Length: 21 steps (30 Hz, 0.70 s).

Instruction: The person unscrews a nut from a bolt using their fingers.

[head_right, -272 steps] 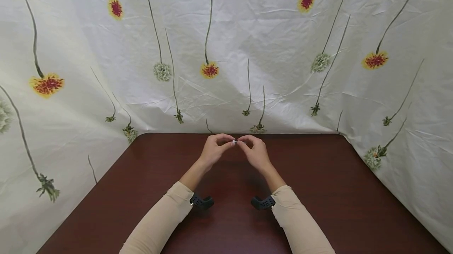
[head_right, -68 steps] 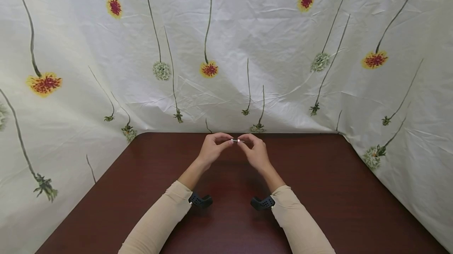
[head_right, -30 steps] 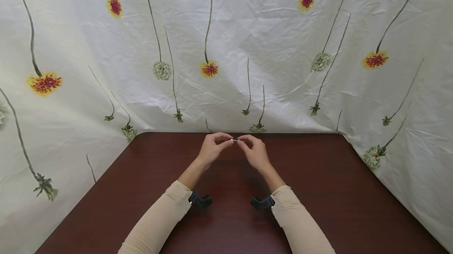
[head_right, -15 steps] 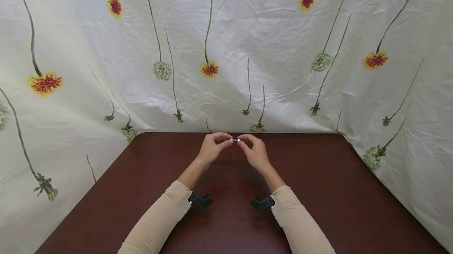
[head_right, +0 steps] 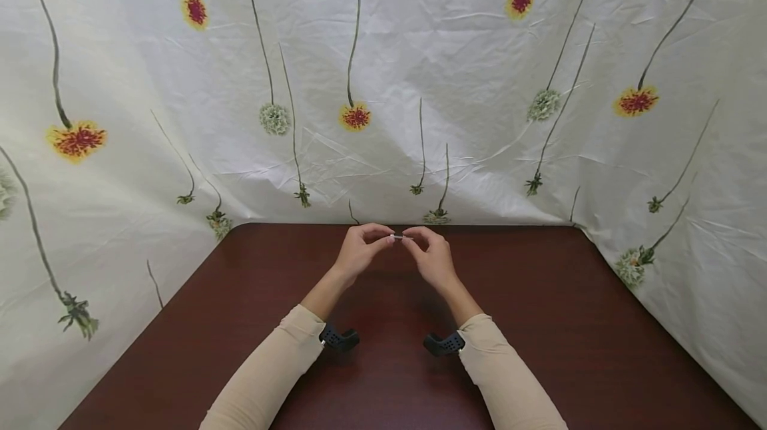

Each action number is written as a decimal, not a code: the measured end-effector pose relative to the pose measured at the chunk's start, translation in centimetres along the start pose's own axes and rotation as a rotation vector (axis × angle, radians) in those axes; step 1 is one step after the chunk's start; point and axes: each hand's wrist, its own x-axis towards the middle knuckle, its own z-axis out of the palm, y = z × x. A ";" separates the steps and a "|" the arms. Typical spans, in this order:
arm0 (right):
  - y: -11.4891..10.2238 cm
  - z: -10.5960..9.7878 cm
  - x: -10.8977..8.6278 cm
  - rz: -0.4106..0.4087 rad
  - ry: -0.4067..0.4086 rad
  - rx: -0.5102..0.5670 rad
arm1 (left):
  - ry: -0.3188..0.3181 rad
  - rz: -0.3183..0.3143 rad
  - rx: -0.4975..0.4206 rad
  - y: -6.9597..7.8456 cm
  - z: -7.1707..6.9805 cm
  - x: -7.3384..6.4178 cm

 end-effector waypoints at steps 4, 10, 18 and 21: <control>-0.1 -0.1 -0.1 -0.032 -0.015 0.009 | 0.010 -0.003 -0.002 -0.1 0.0 0.1; -0.1 0.0 -0.2 0.006 0.005 -0.004 | 0.021 -0.009 0.004 0.0 0.1 0.0; -0.1 -0.1 -0.1 -0.003 -0.007 0.024 | 0.019 -0.007 -0.011 0.1 0.1 0.0; -0.1 -0.1 -0.1 0.014 -0.006 0.015 | 0.019 -0.001 0.006 0.2 0.1 0.0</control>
